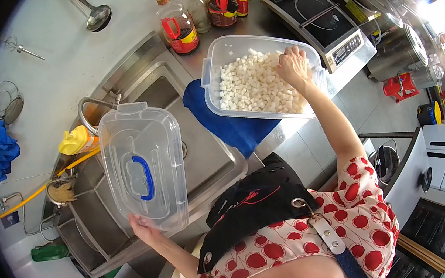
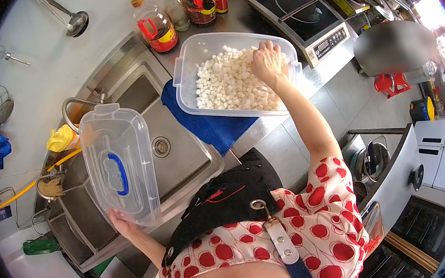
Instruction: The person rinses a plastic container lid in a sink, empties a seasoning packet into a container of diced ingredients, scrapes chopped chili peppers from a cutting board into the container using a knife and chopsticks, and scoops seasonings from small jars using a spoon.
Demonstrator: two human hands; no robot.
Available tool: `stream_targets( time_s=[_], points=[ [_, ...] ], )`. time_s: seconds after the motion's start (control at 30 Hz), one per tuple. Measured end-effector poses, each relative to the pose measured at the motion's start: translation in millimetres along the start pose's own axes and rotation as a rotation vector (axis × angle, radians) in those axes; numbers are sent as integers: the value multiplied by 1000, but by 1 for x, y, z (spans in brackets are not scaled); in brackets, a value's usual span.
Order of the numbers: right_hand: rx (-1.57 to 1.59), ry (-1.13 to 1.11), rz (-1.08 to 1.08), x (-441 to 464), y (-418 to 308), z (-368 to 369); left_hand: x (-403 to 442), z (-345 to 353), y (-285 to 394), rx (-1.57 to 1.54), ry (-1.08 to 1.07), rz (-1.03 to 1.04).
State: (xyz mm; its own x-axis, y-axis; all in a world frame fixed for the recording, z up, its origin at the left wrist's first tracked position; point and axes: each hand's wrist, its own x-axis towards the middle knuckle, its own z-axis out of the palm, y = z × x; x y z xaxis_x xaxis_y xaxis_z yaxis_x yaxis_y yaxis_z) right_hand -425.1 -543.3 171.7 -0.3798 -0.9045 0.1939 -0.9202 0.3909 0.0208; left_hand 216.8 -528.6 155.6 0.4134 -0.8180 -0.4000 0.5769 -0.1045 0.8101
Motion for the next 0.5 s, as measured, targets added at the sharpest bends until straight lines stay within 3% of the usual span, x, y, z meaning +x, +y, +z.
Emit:
stream_targets(
  time_s=[0.2, 0.27, 0.3, 0.37, 0.43, 0.5],
  points=[
    [67, 39, 113, -2, 5, -8, -6, 11, 4, 27, 19, 0],
    [581, 54, 264, -3, 10, -8, -10, 17, 5, 25, 39, -23],
    [580, 58, 263, -4, 10, -13, -12, 21, 5, 27, 59, -48],
    [1534, -113, 457, -15, 5, -28, -2, 8, 3, 6, 25, -62],
    [2150, -154, 352, -32, -20, -55, 5, -2, 3, -15, -9, -73],
    [2376, -262, 194, -52, -60, -98, 9, -7, 5, -23, -9, -98]
  ],
)
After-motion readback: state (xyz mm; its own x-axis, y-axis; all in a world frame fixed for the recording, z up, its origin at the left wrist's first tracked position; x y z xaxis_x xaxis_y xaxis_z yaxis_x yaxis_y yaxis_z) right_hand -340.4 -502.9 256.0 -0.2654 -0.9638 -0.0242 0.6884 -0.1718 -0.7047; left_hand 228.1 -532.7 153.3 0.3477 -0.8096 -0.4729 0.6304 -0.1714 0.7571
